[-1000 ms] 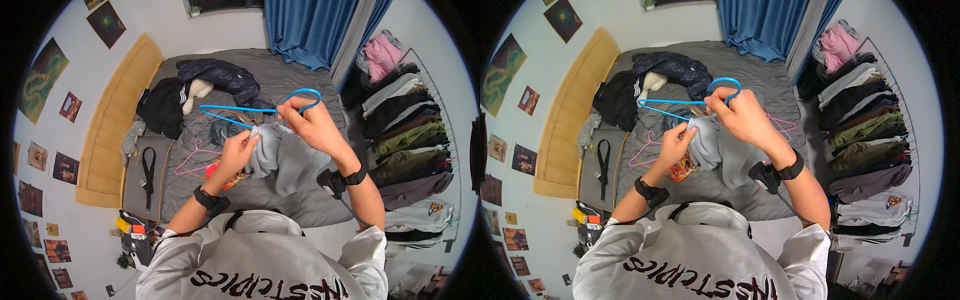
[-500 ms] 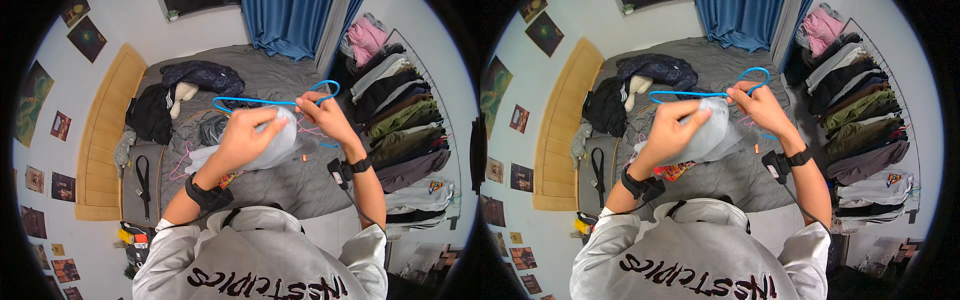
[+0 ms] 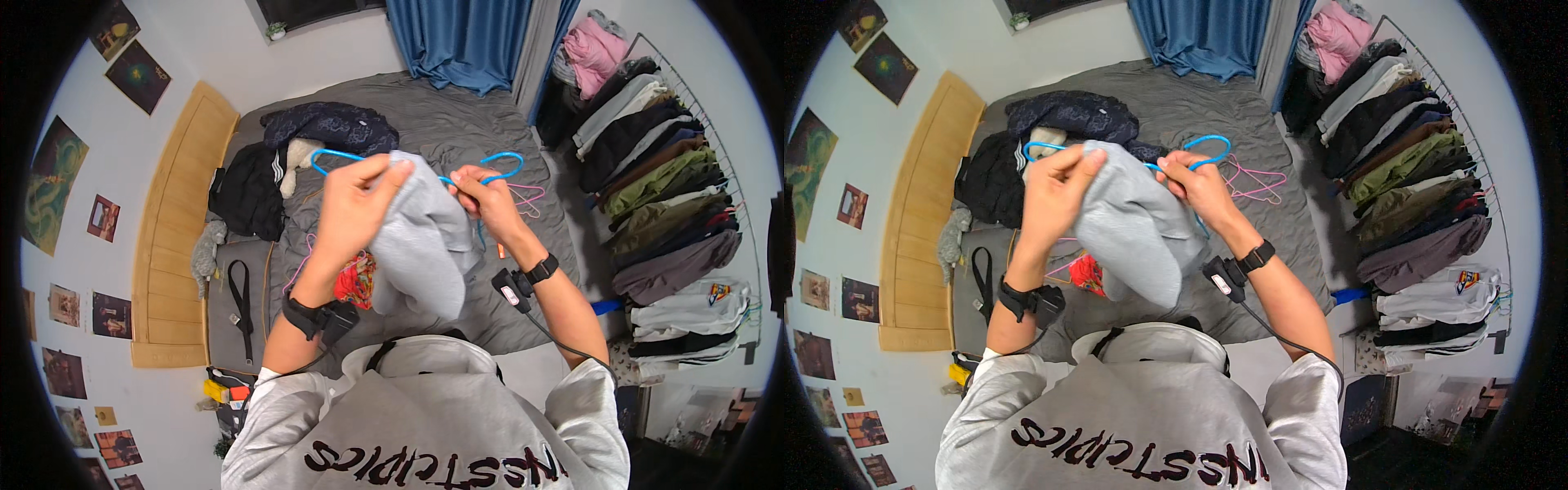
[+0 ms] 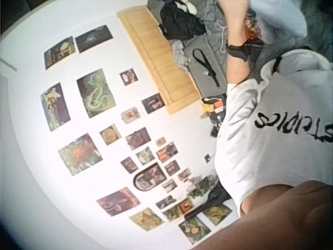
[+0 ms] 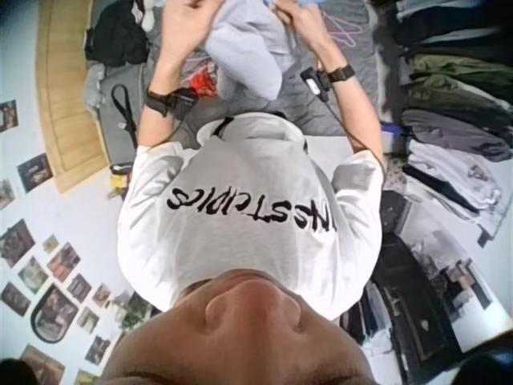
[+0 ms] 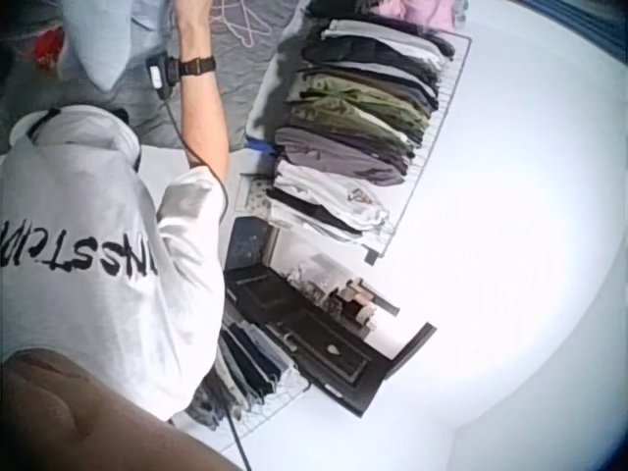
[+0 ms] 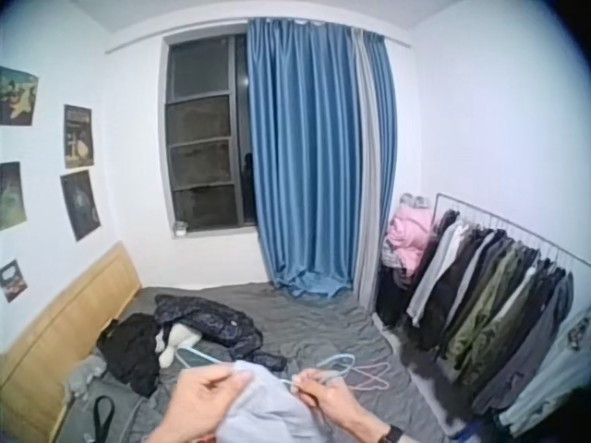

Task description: Put clothes on hangers and hang them on a clothing rack.

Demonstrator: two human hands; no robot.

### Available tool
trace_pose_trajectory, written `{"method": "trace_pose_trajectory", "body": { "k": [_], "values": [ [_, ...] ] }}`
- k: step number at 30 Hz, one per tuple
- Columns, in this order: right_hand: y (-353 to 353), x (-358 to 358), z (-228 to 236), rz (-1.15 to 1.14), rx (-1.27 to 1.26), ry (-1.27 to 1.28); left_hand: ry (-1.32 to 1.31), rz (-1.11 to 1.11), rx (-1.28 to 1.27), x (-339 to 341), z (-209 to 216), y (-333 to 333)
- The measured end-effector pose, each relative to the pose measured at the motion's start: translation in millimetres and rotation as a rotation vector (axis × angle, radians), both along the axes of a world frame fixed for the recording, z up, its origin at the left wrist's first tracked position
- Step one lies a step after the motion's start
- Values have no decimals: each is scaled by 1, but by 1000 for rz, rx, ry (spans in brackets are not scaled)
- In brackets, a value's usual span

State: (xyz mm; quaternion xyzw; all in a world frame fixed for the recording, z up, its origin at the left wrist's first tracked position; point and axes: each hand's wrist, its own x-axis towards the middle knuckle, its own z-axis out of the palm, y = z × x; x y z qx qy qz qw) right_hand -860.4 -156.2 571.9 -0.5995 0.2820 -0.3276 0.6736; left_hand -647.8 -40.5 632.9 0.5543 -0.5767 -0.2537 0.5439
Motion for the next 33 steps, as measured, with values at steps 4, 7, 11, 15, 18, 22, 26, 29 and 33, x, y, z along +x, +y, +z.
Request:
{"method": "trace_pose_trajectory", "body": {
  "k": [4,7,11,15,18,22,26,29,33],
  "values": [
    [1,-12,2,-5,36,121,-58,163,-43,45,-5,12],
    [-6,-24,5,-13,-39,160,23,284,-103,71,-11,23],
    [-11,-26,30,-2,-190,284,-156,298,50,138,-47,39],
    [-19,-28,56,95,-345,420,-361,185,256,143,-74,54],
    [-17,-22,75,105,-439,477,-515,110,447,139,-81,61],
    [-9,-15,99,112,-497,503,-533,111,30,116,-81,65],
    [-7,-11,109,168,-533,567,-593,221,-191,56,-22,40],
    [1,-10,119,233,-558,594,-737,-14,-239,37,-4,14],
    [-1,-20,125,288,-717,631,-292,-777,462,23,-18,-2]
  ]
}}
